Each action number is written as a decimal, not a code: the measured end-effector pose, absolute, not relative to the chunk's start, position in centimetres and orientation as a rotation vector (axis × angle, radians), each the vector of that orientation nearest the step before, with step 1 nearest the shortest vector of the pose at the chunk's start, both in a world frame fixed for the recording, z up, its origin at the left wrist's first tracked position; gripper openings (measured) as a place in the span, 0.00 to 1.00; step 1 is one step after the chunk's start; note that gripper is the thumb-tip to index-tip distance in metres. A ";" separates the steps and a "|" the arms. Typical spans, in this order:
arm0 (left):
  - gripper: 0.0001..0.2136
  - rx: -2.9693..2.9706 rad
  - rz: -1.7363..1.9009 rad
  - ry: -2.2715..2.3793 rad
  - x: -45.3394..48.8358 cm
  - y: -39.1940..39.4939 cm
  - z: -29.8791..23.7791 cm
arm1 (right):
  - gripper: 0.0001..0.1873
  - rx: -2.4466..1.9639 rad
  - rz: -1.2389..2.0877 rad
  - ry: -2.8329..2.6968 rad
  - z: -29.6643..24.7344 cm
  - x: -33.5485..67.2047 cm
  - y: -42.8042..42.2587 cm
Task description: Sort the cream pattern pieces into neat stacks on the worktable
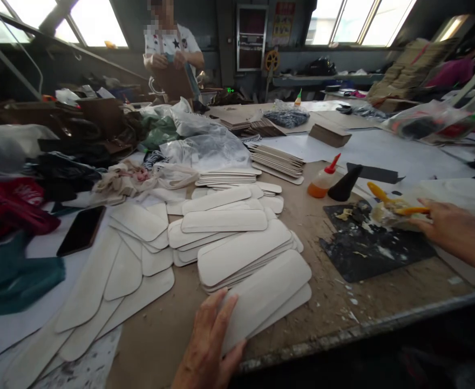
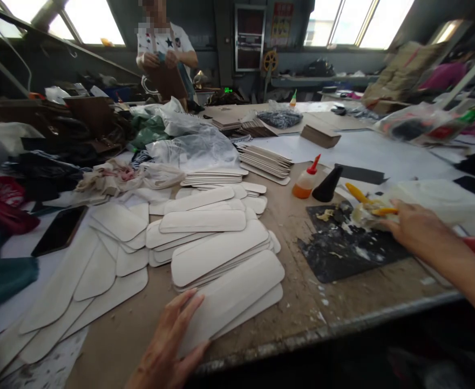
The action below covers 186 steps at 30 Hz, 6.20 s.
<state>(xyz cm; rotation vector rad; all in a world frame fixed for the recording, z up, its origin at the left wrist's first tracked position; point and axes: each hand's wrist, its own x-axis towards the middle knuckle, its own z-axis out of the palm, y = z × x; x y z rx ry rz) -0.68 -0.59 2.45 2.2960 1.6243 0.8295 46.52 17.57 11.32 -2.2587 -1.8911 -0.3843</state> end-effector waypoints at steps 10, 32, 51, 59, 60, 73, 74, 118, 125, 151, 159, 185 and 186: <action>0.26 2.211 0.939 1.560 -2.4 0.5 3.3 | 0.21 -2.581 -0.304 -1.941 12.7 45.2 13.5; 0.28 2.395 1.005 1.688 -9.3 15.7 5.4 | 0.17 -1.618 0.450 -2.300 7.5 26.9 14.2; 0.19 1.358 1.084 1.793 -3.4 6.1 2.4 | 0.28 -1.926 0.884 -2.155 5.5 26.4 17.6; 0.14 1.719 1.135 1.846 -3.2 4.7 1.5 | 0.26 -1.986 0.842 -2.162 5.7 28.2 15.9; 0.14 1.852 1.158 1.881 -3.7 5.0 1.5 | 0.26 -1.973 0.738 -2.189 5.8 28.2 16.0; 0.34 2.680 0.423 1.753 -9.7 12.4 3.4 | 0.26 -1.294 0.046 -2.734 9.0 18.5 20.9; 0.34 2.699 0.394 1.729 -9.8 12.7 3.5 | 0.30 -1.258 0.072 -2.780 9.1 18.0 21.2; 0.18 2.426 0.214 1.881 -11.3 26.5 7.3 | 0.14 -1.328 -0.223 -3.023 11.1 10.1 32.1; 0.15 2.451 0.215 1.914 -10.3 23.9 8.6 | 0.11 -1.271 -0.304 -3.015 12.5 11.6 29.7; 0.44 2.376 0.101 1.575 -10.1 21.3 8.1 | 0.28 -0.688 -0.238 -3.156 9.4 14.8 27.3; 0.18 2.395 0.108 1.591 -10.9 24.9 8.3 | 0.21 -1.170 -0.136 -3.161 11.4 13.0 30.2; 0.13 2.439 0.495 1.583 -11.1 21.6 6.7 | 0.25 -1.543 0.261 -3.072 12.0 11.4 33.9; 0.13 2.399 0.511 1.595 -11.1 22.3 6.9 | 0.24 -1.544 0.265 -3.072 12.1 11.4 34.0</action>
